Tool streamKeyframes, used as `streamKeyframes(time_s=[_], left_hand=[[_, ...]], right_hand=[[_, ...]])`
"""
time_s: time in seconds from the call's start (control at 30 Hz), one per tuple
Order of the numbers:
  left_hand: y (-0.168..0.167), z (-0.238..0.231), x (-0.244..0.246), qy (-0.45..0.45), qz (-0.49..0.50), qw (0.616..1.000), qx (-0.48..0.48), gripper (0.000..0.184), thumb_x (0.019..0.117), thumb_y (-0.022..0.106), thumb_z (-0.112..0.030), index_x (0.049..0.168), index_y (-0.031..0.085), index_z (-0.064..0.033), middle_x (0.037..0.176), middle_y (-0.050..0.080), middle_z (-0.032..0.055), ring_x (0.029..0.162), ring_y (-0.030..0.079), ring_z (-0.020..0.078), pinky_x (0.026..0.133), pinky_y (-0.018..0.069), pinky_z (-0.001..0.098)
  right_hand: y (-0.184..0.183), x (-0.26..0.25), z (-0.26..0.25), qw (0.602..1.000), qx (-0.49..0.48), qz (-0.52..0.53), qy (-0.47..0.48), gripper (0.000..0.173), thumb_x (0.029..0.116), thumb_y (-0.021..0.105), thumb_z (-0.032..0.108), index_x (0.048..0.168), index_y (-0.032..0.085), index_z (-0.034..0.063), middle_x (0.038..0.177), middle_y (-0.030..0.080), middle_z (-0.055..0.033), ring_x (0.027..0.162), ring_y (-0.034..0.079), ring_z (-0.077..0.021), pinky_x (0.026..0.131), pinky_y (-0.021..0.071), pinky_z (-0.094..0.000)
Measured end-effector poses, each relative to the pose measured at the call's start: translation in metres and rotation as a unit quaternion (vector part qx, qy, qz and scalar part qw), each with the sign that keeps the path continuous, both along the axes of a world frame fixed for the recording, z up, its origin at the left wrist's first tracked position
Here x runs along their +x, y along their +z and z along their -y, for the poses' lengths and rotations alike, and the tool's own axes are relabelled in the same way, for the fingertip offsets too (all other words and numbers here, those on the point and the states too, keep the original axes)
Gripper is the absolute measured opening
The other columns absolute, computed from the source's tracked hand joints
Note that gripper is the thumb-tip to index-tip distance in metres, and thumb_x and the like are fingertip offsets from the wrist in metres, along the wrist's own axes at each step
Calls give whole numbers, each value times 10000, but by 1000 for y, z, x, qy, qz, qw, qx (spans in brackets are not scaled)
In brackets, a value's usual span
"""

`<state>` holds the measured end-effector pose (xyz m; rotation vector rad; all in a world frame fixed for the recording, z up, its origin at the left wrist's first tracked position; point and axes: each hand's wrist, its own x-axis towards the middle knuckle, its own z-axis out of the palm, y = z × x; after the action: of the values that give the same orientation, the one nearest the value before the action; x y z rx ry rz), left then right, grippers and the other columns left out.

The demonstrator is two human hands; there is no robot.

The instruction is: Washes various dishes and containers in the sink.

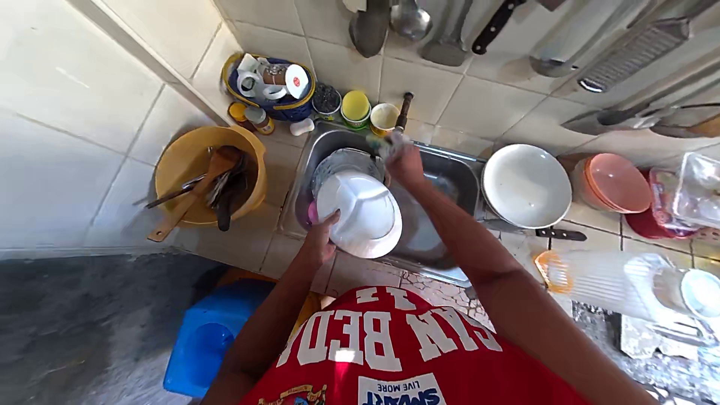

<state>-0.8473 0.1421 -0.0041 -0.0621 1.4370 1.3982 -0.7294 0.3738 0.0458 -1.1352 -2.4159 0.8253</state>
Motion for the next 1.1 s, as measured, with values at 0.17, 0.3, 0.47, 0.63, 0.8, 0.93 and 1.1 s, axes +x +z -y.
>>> streamKeyframes(time_s=[0.17,0.3,0.47,0.63,0.8,0.93,1.1], left_hand=[[-9,26,-12,45,29,999,-4,498,1109,407,-374,1473,443,-37,1326,635,171,1165,659,248,964,569,441],[-14,32,-24,84,48,995,4,541,1112,335,-438,1486,445,-62,1344,629,160,1188,648,252,971,561,461],[-13,28,-46,71,61,996,8,540,1120,299,-423,1485,424,-45,1342,620,163,1185,645,237,977,559,441],[-17,18,-55,42,66,996,39,527,1124,300,-400,1453,439,-14,1304,628,178,1160,651,241,979,560,419],[-13,2,-54,-6,55,997,56,563,1093,342,-496,1483,440,-102,1330,629,132,1189,636,231,992,547,419],[3,-10,-35,-40,45,994,92,300,1065,530,-169,1356,513,-95,1152,683,89,1011,682,191,876,583,382],[17,-12,3,-153,-41,981,111,439,974,667,-65,1379,498,-58,1184,668,100,1023,675,190,879,585,400]], right_hand=[[1,-92,-89,975,135,166,-52,330,991,526,82,1259,658,-60,1386,561,-316,1354,472,-498,1089,372,-646],[-34,-129,-110,946,50,315,-54,247,952,562,-8,1133,671,-134,1265,612,-359,1208,584,-530,929,492,-679],[-51,-142,-110,933,-91,330,-110,299,941,605,71,1168,644,-121,1272,626,-335,1172,625,-510,860,510,-700],[-14,-131,-113,940,-45,322,-104,292,962,545,23,1189,618,-146,1294,606,-357,1211,593,-545,904,490,-713],[54,-87,-14,974,47,222,11,333,1001,535,144,1221,634,-85,1231,619,-369,1150,609,-564,918,492,-711],[-11,-22,93,954,161,105,231,439,995,591,363,1331,683,95,1462,580,-195,1390,493,-436,1148,347,-666],[-73,41,50,993,44,64,93,538,987,564,219,1475,526,-7,1556,474,-228,1510,347,-407,1266,211,-572]])
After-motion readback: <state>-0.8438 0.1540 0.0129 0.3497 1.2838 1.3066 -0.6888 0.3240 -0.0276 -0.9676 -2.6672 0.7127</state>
